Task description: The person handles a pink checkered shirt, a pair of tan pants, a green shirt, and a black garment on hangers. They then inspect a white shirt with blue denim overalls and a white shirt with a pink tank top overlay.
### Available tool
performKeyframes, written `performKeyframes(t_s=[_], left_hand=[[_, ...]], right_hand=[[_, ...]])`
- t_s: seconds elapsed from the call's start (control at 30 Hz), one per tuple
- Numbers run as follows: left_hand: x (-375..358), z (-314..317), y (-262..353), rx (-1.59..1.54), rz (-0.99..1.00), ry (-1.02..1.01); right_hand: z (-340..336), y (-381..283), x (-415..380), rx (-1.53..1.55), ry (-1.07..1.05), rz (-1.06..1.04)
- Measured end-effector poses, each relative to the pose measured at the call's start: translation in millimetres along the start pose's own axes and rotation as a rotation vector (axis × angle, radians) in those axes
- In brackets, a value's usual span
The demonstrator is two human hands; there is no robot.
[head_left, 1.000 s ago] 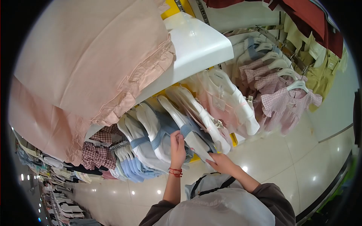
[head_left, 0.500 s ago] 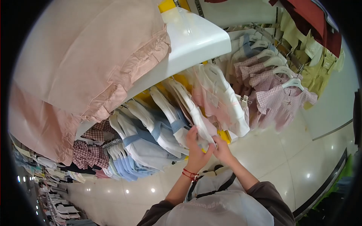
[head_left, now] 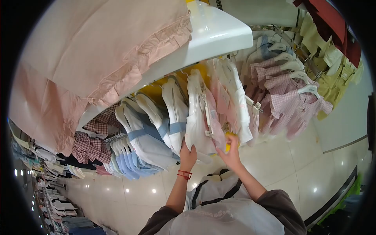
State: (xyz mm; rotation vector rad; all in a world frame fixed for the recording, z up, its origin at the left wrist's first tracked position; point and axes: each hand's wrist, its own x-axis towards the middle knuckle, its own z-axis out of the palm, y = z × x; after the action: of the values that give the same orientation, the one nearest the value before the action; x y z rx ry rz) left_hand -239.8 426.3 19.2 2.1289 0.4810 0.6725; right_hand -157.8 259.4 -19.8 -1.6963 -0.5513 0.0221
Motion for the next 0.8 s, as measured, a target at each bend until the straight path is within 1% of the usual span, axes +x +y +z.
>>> performKeyframes(t_s=[0.07, 0.13, 0.23, 0.27, 0.33, 0.43, 0.47, 0.53, 0.57, 0.63, 0.67, 0.73, 0.77, 0.8], left_hand=[[-2.2, 1.3, -3.3, 0.047, 0.036, 0.026], [-2.9, 0.5, 2.4, 0.017, 0.056, 0.008], [-2.0, -0.3, 8.0, 0.023, 0.096, 0.010], [-2.1, -1.1, 8.4, 0.034, 0.109, 0.016], [-2.8, -4.1, 4.2, 0.083, 0.072, 0.069], [0.8, -8.2, 1.6, 0.089, -0.001, 0.150], [1.4, -8.4, 1.4, 0.080, -0.029, 0.173], [-2.6, -7.1, -1.6, -0.124, -0.068, 0.001], [-6.4, -6.6, -4.0, -0.225, -0.086, -0.087], [-22.9, 3.0, -13.7, -0.215, -0.181, -0.067], [-28.0, 6.0, -19.4, -0.208, -0.229, -0.053], [-28.0, -6.6, -14.3, -0.298, -0.308, -0.139], [-29.3, -14.1, -10.2, -0.345, -0.349, -0.176], [-28.8, -21.2, -1.4, -0.350, -0.320, -0.265]], right_hand=[[10.4, -7.7, 21.1, -0.081, 0.054, -0.055], [30.9, 3.8, 32.9, -0.192, 0.084, -0.132], [52.1, 33.6, 33.7, -0.071, -0.113, -0.035], [54.0, 41.8, 32.2, -0.080, -0.156, 0.025], [50.5, 48.5, 28.9, -0.098, -0.247, 0.143], [41.4, 42.7, 18.1, -0.129, -0.267, 0.082], [39.4, 36.2, 11.5, -0.133, -0.316, 0.061], [38.9, 11.7, 0.3, -0.143, -0.406, 0.018], [40.4, -1.3, -4.1, -0.128, -0.446, 0.045], [45.1, -24.7, -12.6, -0.093, -0.532, 0.099], [45.7, -31.0, -15.4, -0.015, -0.553, 0.097], [48.9, -39.9, -19.0, 0.145, -0.606, 0.088], [49.6, -42.4, -19.2, 0.119, -0.637, 0.082], [49.8, -43.9, -17.8, 0.092, -0.669, 0.072]])
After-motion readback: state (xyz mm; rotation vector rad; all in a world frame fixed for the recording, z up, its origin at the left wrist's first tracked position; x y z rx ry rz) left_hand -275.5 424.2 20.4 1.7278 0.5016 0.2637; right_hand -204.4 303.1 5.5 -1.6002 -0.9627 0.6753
